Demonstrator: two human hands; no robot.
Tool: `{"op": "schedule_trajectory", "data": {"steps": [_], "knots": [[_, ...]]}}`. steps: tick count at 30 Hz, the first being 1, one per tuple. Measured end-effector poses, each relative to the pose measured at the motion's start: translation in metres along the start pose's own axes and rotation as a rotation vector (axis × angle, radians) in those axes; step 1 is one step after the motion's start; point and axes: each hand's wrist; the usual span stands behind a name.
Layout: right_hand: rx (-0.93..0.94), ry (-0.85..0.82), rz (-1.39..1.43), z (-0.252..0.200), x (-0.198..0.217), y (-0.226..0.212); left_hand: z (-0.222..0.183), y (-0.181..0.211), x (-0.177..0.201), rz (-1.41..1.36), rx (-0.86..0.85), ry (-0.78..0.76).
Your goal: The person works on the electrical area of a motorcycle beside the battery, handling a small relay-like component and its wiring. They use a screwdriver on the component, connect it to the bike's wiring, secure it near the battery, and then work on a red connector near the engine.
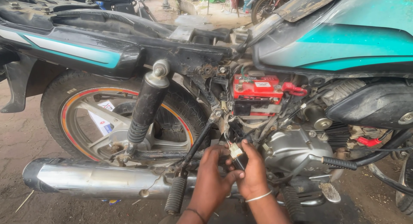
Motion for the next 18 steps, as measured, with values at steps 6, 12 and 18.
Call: {"op": "schedule_trajectory", "data": {"steps": [6,12,18], "knots": [[0.014,-0.138,-0.11,-0.005,-0.004,-0.007,0.014,-0.001,0.009,0.08,0.023,-0.07],[-0.034,-0.219,-0.092,0.007,0.006,-0.007,0.012,-0.002,0.005,0.172,-0.148,0.014],[-0.099,-0.172,0.024,0.002,-0.005,-0.004,-0.005,-0.013,-0.005,0.244,-0.251,0.047]]}}
Point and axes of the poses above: each hand's wrist, its own z-axis towards the middle knuckle, its own x-axis out of the back of the hand, y = z × x, and after that the axes turned 13 degrees about -x, right-handed
